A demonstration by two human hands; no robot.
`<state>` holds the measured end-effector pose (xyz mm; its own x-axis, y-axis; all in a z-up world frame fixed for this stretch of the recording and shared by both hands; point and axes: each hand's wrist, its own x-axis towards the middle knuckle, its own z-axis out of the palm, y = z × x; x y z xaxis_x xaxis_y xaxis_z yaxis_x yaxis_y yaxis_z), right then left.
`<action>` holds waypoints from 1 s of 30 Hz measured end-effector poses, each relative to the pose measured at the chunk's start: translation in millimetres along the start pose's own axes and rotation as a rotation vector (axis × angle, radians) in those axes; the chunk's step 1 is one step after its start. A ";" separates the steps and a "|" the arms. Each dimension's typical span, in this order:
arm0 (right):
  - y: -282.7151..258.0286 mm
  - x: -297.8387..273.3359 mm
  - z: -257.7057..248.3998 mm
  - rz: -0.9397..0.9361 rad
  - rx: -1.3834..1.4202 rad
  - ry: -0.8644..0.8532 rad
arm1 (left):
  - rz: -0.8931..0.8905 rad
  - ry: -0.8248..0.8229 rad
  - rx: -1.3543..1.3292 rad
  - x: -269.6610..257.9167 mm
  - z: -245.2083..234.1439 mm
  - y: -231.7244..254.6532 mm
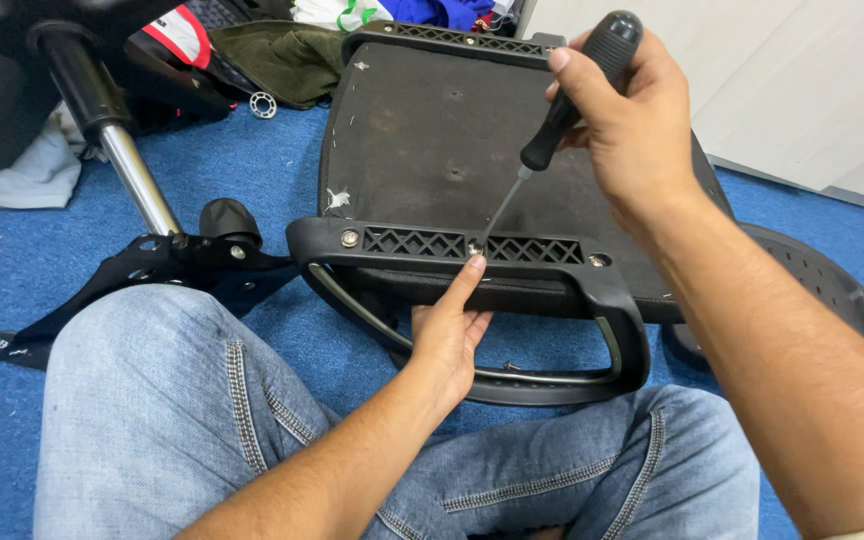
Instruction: The person uses a screwdriver to remove screws from the underside of an office chair seat. They systematically loosen and remove multiple screws from the seat frame while sitting on the floor.
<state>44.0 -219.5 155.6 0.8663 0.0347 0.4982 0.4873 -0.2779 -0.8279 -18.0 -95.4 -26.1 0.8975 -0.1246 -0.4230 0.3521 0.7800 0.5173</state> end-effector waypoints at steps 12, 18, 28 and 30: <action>-85.5 65.0 9.2 0.277 -1.304 -0.564 | -0.032 0.035 -0.085 13.3 -4.7 0.2; -101.9 67.6 26.8 0.006 -1.282 -0.709 | -0.091 0.049 -0.087 8.7 -1.7 7.4; -103.2 72.6 8.4 -0.208 -0.984 -0.978 | -0.103 0.017 -0.081 8.0 -0.6 12.4; -104.2 71.2 4.1 -0.184 -0.958 -1.008 | -0.101 0.004 -0.068 7.6 -3.0 10.0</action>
<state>55.4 -184.1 276.2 0.7035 0.6934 -0.1558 0.6919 -0.7183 -0.0726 -8.5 -86.7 -26.3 0.8576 -0.2023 -0.4729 0.4215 0.8033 0.4208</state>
